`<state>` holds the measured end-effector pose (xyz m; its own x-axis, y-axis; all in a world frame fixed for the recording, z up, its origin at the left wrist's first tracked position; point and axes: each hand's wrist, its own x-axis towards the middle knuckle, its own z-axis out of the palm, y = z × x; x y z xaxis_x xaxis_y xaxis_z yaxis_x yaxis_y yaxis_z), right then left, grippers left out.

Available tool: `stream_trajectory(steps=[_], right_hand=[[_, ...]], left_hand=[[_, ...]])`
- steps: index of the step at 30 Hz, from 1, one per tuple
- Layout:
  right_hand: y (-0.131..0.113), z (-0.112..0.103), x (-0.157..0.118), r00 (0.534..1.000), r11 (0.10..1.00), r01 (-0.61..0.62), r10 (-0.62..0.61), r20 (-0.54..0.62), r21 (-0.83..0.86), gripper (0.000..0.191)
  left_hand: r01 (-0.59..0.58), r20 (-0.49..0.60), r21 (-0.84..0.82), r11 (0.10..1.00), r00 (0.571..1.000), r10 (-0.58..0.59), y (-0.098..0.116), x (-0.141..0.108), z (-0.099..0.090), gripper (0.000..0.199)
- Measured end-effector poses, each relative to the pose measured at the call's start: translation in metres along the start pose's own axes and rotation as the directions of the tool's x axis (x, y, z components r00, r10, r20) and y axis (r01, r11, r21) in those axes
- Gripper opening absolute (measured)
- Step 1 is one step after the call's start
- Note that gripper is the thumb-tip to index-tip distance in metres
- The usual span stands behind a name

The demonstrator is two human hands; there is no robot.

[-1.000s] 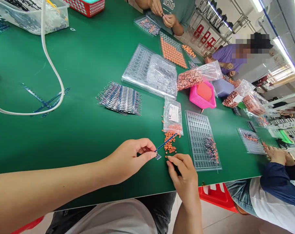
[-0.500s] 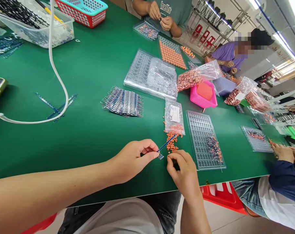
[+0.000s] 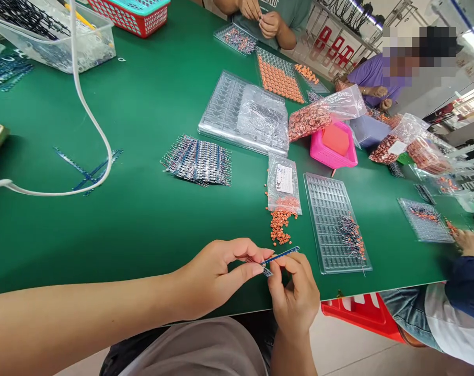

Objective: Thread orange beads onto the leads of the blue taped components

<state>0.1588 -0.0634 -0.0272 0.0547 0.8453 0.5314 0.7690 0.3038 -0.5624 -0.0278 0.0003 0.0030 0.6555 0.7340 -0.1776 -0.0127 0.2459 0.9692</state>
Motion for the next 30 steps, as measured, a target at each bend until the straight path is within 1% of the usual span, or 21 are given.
stream_trajectory(steps=[4,7,10,13,18,24,27,30], right_hand=[[-0.0014,0.0019,-0.0004,0.998,0.998,0.055,-0.056,-0.043,-0.028,0.015],[-0.002,0.0022,-0.0009,0.997,0.998,0.053,-0.055,-0.06,-0.03,0.016],[-0.0029,0.0021,-0.0001,0.997,0.998,0.036,-0.039,-0.069,-0.045,0.012],[-0.0039,0.002,0.0014,0.997,0.998,0.039,-0.042,-0.06,-0.045,0.01],[-0.0043,0.0022,0.0018,0.997,0.998,0.049,-0.052,-0.061,-0.047,0.013],[-0.0033,0.0034,-0.0008,0.997,0.999,0.035,-0.038,-0.074,-0.039,0.016],[-0.0015,0.0033,-0.0015,0.996,0.998,0.053,-0.055,-0.072,-0.036,0.023],[0.0008,0.002,-0.002,0.996,0.996,0.08,-0.081,-0.034,-0.029,0.031]], left_hand=[[0.036,-0.015,-0.066,0.997,0.999,-0.037,0.0012,0.0001,0.0031,0.012],[0.059,-0.026,-0.143,0.988,0.998,-0.064,-0.0004,0.0006,0.0056,0.01],[0.074,-0.013,-0.227,0.971,0.997,-0.079,-0.0037,0.0012,0.0069,0.009],[0.075,-0.004,-0.264,0.962,0.997,-0.079,-0.0062,0.0011,0.0066,0.01],[0.08,0.014,-0.262,0.962,0.997,-0.08,-0.004,-0.0001,0.0053,0.008],[0.074,0.005,-0.197,0.978,0.997,-0.075,-0.0007,-0.0004,0.0048,0.008],[0.057,-0.003,-0.16,0.985,0.998,-0.058,-0.0006,0.0003,0.0042,0.007],[0.054,-0.003,-0.14,0.989,0.998,-0.055,-0.0011,0.0012,0.0036,0.008]])
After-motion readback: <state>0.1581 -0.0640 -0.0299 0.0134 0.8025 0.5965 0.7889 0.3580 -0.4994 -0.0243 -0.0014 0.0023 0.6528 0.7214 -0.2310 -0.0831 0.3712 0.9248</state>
